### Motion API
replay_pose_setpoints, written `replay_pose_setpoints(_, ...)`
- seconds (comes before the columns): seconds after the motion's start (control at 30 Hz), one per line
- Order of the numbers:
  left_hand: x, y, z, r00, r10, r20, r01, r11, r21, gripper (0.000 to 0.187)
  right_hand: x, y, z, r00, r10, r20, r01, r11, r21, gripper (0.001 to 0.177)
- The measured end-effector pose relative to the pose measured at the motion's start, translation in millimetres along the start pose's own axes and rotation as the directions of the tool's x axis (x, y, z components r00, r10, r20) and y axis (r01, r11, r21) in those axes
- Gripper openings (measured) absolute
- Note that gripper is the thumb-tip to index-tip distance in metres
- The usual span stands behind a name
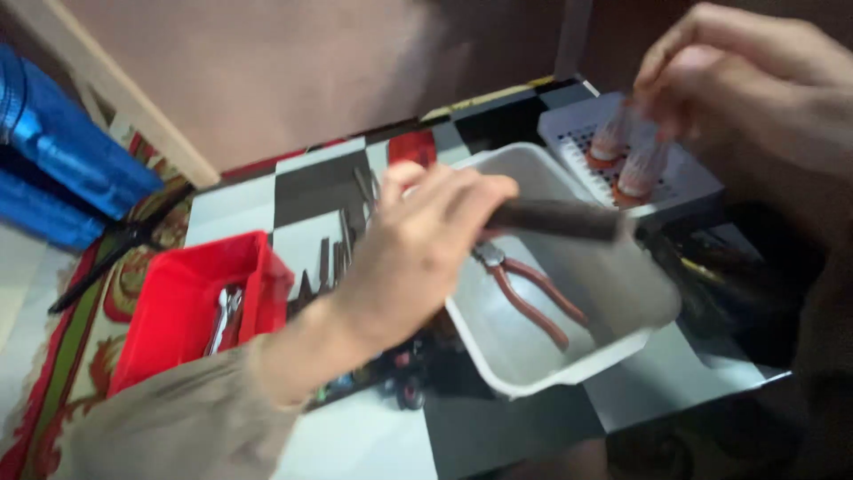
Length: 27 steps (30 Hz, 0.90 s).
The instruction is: Organize various tools into containers and tidy up the workspace.
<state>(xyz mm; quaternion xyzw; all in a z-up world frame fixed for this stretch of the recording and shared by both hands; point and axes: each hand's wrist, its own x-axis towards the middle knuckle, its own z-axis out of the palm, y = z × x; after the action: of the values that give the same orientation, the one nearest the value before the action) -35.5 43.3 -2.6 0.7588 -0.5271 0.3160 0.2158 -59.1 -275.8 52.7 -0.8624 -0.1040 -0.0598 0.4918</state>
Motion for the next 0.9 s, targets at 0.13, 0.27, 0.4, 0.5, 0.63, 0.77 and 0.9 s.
replay_pose_setpoints(0.13, -27.1, 4.8, -50.2, 0.999, -0.049, 0.0, 0.049, 0.999, 0.019, 0.033, 48.2, 141.9, 17.6, 0.982, 0.178, 0.062, -0.053, 0.578, -0.814, 0.038)
replay_pose_setpoints(0.27, -65.8, 6.1, -66.8, 0.989, -0.102, 0.111, 0.094, 0.993, 0.068, 0.035, 39.9, 228.4, 41.9, 0.911, 0.411, 0.033, -0.378, 0.863, -0.335, 0.034)
replay_pose_setpoints(0.4, -105.6, 9.5, -64.8, 0.969, -0.191, 0.16, 0.172, 0.977, 0.128, 0.033, 44.1, 206.2, 65.7, 0.865, 0.489, 0.111, -0.177, 0.504, -0.845, 0.035)
replay_pose_setpoints(0.5, -130.4, 17.3, -57.8, 0.96, -0.232, 0.157, 0.205, 0.963, 0.173, 0.036, 39.5, 234.0, 64.0, 0.901, 0.429, 0.061, -0.242, 0.616, -0.75, 0.036)
replay_pose_setpoints(0.63, -144.0, 19.1, -40.4, 0.958, -0.258, 0.123, 0.229, 0.95, 0.211, 0.037, 60.2, 262.7, 48.8, 0.832, 0.554, -0.006, -0.496, 0.74, -0.454, 0.041)
replay_pose_setpoints(0.77, -150.7, 17.3, -25.3, 0.948, -0.314, 0.056, 0.299, 0.936, 0.185, 0.034, 83.3, 179.1, 57.2, 0.901, 0.38, -0.212, -0.414, 0.6, -0.685, 0.047)
replay_pose_setpoints(0.9, -154.9, 12.5, -21.3, 0.939, -0.342, 0.035, 0.333, 0.931, 0.152, 0.035, 109.1, 98.9, 73.1, 0.968, 0.195, -0.158, -0.248, 0.648, -0.72, 0.023)
